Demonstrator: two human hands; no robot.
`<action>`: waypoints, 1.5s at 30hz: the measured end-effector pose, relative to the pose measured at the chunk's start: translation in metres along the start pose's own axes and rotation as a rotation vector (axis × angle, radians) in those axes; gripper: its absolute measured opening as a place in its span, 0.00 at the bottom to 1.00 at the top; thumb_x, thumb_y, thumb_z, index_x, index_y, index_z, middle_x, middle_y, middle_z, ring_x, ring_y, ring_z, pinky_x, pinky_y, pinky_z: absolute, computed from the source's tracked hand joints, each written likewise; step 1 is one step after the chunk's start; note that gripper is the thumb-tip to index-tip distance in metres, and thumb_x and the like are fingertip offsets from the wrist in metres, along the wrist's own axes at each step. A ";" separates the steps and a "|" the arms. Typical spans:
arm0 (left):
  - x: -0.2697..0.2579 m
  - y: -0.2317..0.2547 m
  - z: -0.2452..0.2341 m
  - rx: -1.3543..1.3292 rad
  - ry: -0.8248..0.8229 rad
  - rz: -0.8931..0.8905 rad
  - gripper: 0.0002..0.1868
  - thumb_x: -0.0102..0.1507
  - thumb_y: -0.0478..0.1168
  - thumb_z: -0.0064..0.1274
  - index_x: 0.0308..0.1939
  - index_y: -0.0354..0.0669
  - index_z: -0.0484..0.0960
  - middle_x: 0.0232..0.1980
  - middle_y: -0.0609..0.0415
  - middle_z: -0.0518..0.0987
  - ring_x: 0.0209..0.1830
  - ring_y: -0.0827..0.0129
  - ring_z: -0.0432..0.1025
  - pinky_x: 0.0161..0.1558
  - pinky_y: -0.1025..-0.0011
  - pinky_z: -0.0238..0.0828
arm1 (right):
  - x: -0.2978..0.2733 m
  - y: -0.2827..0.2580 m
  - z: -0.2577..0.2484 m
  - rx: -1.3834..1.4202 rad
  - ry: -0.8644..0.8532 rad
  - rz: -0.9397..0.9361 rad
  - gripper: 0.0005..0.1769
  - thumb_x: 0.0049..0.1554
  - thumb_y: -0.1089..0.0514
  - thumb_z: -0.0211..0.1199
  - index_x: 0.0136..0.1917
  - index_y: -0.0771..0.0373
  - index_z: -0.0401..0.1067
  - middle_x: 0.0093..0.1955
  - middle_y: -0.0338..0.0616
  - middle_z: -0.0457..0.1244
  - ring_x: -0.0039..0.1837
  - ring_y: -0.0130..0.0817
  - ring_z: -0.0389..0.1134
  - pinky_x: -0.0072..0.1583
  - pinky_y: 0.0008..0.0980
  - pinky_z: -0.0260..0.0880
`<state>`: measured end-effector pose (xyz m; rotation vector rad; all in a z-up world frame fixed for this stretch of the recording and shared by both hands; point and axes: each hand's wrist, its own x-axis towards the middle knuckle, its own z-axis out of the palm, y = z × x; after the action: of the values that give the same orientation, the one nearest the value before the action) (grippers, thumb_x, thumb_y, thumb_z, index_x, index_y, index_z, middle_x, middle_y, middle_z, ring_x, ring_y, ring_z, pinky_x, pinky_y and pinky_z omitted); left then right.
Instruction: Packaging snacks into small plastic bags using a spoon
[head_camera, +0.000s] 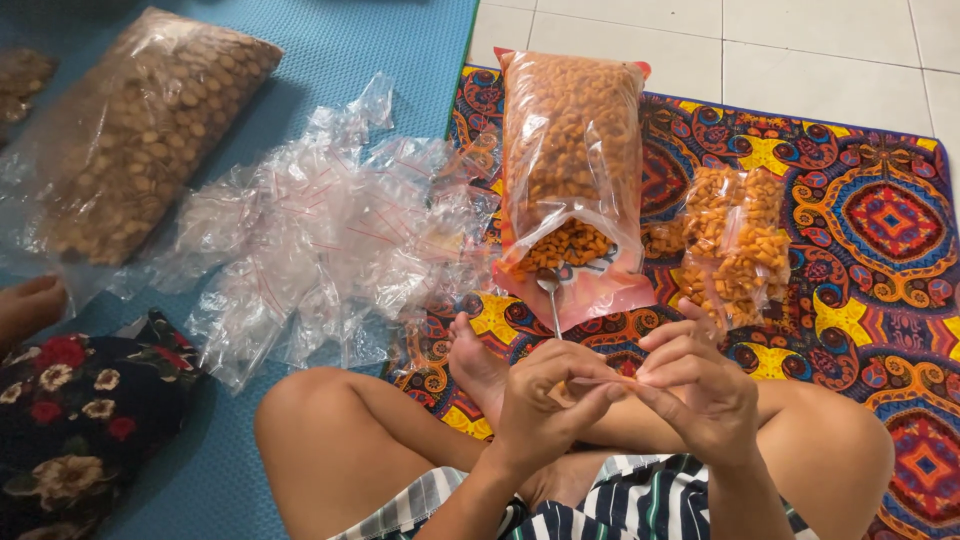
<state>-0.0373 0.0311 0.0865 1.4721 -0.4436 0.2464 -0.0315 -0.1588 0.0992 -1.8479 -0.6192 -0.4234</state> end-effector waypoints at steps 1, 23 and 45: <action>-0.001 -0.003 0.000 0.000 0.001 -0.001 0.02 0.65 0.40 0.61 0.39 0.48 0.86 0.38 0.59 0.85 0.41 0.69 0.78 0.50 0.71 0.73 | -0.001 0.001 0.000 0.000 -0.001 0.000 0.05 0.52 0.60 0.68 0.41 0.52 0.72 0.40 0.34 0.68 0.54 0.34 0.69 0.81 0.46 0.46; -0.003 0.008 -0.023 0.228 -0.144 0.133 0.02 0.63 0.37 0.62 0.37 0.46 0.85 0.38 0.56 0.82 0.43 0.63 0.75 0.49 0.67 0.73 | 0.000 -0.006 -0.007 -0.183 -0.288 0.018 0.10 0.54 0.50 0.65 0.49 0.51 0.76 0.49 0.31 0.69 0.64 0.37 0.67 0.81 0.54 0.34; -0.034 0.016 -0.029 0.001 -0.097 0.005 0.06 0.65 0.41 0.60 0.39 0.44 0.86 0.34 0.55 0.82 0.41 0.63 0.79 0.48 0.67 0.73 | -0.004 -0.024 -0.012 -0.081 -0.410 -0.078 0.05 0.58 0.54 0.59 0.40 0.52 0.73 0.38 0.28 0.68 0.55 0.35 0.70 0.76 0.56 0.36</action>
<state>-0.0704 0.0654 0.0847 1.4879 -0.5261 0.1797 -0.0486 -0.1644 0.1190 -2.0090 -0.9647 -0.1180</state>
